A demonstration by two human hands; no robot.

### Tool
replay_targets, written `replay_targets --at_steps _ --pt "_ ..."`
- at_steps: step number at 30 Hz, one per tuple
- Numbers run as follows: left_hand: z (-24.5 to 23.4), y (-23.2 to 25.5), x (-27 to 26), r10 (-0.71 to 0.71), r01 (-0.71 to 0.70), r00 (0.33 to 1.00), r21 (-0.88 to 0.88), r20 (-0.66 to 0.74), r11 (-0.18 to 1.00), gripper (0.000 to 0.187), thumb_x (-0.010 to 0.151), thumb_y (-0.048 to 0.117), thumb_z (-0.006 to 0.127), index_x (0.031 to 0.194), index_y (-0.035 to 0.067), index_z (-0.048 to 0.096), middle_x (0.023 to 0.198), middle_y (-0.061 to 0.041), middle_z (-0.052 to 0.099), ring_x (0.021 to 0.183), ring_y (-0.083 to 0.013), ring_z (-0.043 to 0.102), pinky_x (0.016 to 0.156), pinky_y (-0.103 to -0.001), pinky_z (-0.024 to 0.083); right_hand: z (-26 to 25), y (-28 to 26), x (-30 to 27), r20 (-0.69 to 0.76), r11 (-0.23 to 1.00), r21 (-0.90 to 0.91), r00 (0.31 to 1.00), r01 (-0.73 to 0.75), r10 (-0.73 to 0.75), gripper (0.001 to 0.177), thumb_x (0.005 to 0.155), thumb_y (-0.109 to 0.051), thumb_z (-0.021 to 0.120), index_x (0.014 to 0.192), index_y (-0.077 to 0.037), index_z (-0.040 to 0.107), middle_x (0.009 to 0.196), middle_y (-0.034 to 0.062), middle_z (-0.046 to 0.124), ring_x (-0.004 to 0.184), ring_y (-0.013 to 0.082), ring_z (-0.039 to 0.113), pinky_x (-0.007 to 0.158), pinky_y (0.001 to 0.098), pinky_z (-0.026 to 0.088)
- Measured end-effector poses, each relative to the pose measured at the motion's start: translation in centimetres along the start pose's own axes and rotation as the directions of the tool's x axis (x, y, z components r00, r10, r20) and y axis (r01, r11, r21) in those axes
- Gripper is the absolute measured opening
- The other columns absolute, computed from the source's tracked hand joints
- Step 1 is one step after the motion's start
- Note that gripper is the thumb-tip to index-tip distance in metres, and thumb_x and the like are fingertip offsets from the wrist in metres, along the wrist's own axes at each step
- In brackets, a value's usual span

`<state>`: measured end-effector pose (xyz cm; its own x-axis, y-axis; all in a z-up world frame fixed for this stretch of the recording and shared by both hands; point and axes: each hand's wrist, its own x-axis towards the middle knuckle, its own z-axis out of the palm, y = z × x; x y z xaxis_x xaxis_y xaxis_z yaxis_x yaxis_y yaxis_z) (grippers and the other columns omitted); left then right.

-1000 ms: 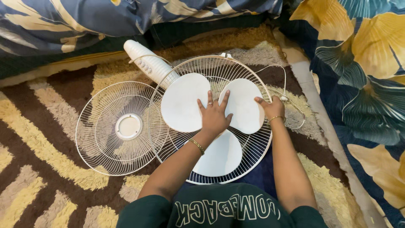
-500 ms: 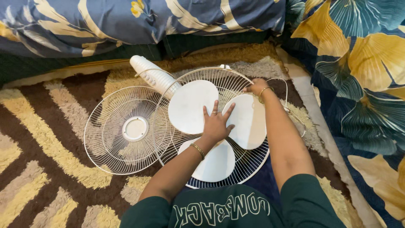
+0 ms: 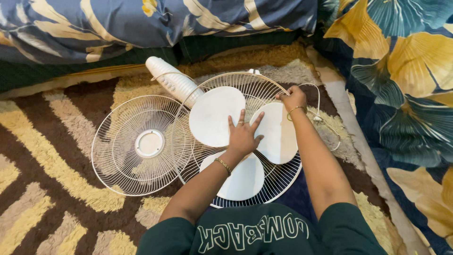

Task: The person sits on the floor and assembles a white pedestal fan. They attach the front grille to the fan body, secure the fan blades to the motor hub, and then place the rear grille over the assembly.

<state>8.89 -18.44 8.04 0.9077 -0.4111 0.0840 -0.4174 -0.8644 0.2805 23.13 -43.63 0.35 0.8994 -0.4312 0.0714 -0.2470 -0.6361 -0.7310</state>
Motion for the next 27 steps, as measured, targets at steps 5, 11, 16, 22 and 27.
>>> replay_targets --at_steps 5,11,16,22,27 --pt "-0.3 -0.9 -0.2 -0.011 0.008 0.998 -0.037 -0.065 0.999 0.086 0.090 0.048 0.068 0.161 0.034 0.021 0.119 -0.023 0.067 0.151 -0.0407 0.027 0.112 -0.078 0.010 -2.4 4.3 -5.9 -0.033 0.940 0.119 0.944 -0.321 0.327 0.069 0.081 -0.069 0.081 0.101 -0.005 0.066 0.097 0.0167 0.069 0.088 0.0304 0.065 0.079 0.0418 0.050" --pt "0.2 -0.7 -0.1 -0.060 0.057 0.997 -0.070 -0.056 0.996 0.085 0.092 0.047 0.066 0.162 0.031 0.022 0.116 -0.023 0.068 0.154 -0.0406 0.023 0.114 -0.078 0.008 -1.5 9.3 -11.5 -0.181 0.927 0.197 0.918 -0.319 0.354 0.067 0.089 -0.066 0.072 0.100 0.000 0.066 0.096 0.0191 0.070 0.086 0.0308 0.065 0.079 0.0437 0.051" --pt "0.6 -1.5 0.3 -0.105 0.101 0.992 -0.068 -0.067 0.993 0.086 0.092 0.049 0.066 0.162 0.030 0.019 0.118 -0.022 0.067 0.153 -0.0410 0.022 0.112 -0.078 0.007 -0.6 10.6 -13.0 -0.199 0.935 0.278 0.939 -0.222 0.282 0.055 0.087 -0.049 0.079 0.097 0.003 0.068 0.090 0.0161 0.071 0.081 0.0267 0.065 0.077 0.0386 0.052" --pt "0.8 -1.8 0.4 -0.134 0.132 0.990 -0.040 -0.050 0.990 0.089 0.093 0.050 0.063 0.162 0.031 0.012 0.122 -0.020 0.066 0.154 -0.0410 0.020 0.112 -0.079 0.006 -0.8 10.2 -10.9 0.162 0.740 0.587 0.944 -0.328 0.289 0.038 0.086 -0.033 0.082 0.103 -0.001 0.071 0.095 0.0066 0.073 0.082 0.0159 0.065 0.075 0.0322 0.052" --pt "0.8 -1.8 1.0 -0.155 0.155 0.988 0.001 0.016 0.988 0.086 0.095 0.051 0.059 0.163 0.033 0.009 0.122 -0.020 0.065 0.155 -0.0395 0.017 0.113 -0.079 0.005 -1.1 8.9 -10.4 0.214 0.738 0.540 0.913 -0.406 0.346 0.035 0.086 -0.026 0.082 0.108 0.001 0.073 0.098 0.0086 0.076 0.082 0.0165 0.068 0.076 0.0327 0.054"
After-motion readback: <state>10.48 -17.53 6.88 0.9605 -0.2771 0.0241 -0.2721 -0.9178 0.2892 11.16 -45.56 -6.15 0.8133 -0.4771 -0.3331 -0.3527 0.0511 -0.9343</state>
